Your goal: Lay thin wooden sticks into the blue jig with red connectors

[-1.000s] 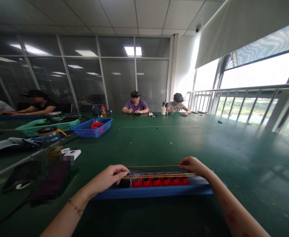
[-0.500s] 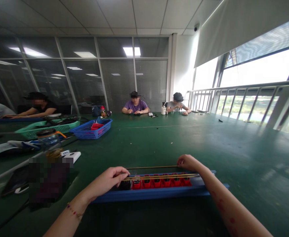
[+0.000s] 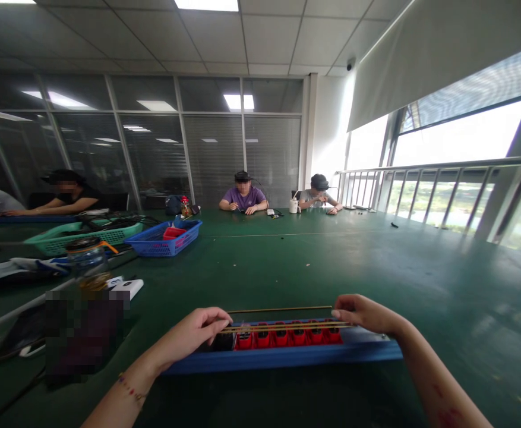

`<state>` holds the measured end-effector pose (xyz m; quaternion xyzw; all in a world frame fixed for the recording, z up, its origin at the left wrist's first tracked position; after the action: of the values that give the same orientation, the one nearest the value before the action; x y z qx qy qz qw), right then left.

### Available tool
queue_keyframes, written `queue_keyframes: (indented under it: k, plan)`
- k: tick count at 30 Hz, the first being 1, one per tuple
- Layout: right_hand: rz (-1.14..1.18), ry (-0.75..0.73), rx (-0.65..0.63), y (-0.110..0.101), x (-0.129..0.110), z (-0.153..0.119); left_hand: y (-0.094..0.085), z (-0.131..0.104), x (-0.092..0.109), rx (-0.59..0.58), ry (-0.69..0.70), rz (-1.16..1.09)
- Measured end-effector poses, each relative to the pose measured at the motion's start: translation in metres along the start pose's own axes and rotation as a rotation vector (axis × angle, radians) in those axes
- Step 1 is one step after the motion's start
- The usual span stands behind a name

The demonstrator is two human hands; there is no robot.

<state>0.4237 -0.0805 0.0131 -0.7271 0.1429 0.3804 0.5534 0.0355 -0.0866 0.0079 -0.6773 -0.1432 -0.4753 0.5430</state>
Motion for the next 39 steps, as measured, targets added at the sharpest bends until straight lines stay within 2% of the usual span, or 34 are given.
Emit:
queue_keyframes:
  k: [3,6,15,17,22,26,30,32,35,39]
  plan:
    - [0.049,0.04,-0.093,0.003,0.004,0.0,0.0,0.0,-0.002,0.0,0.006,0.011]
    - [0.047,0.059,-0.124,0.003,0.007,0.001,0.0,-0.001,-0.003,-0.004,0.008,0.015]
    - [0.046,-0.004,-0.1,-0.001,0.0,-0.004,0.0,-0.003,0.004,-0.007,0.0,0.016]
    - [0.068,-0.01,-0.025,-0.003,0.0,-0.003,0.0,-0.003,0.003,-0.005,0.001,0.018]
    - [0.199,-0.023,0.278,-0.011,0.002,-0.001,0.0,-0.003,0.002,0.003,0.023,0.032]
    - [0.344,-0.064,0.402,-0.013,0.006,0.004,0.0,-0.002,0.001,0.004,0.017,0.035]
    - [0.563,-0.023,0.579,-0.02,0.026,0.01,0.001,-0.001,-0.002,-0.002,0.017,0.038]
    - [0.661,0.039,0.708,-0.027,0.041,0.011,0.001,-0.001,-0.003,-0.005,0.007,0.039]
    - [0.639,0.125,0.817,-0.034,0.059,0.011,0.001,-0.002,0.0,-0.003,-0.007,0.04]
    - [0.422,0.177,0.788,-0.033,0.062,0.012,0.001,-0.003,0.002,0.002,-0.02,0.046]
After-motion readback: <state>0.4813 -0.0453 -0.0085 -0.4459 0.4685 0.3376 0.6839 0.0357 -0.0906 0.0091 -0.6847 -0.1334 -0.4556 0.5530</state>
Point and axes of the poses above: each hand's wrist, its own z-axis towards the middle knuckle, its own y-axis out of the palm, x = y × z, the point moved 2 cm from there along z, towards the middle knuckle, and after that the axes turned 6 degrees about y, right-handed, at the moved point
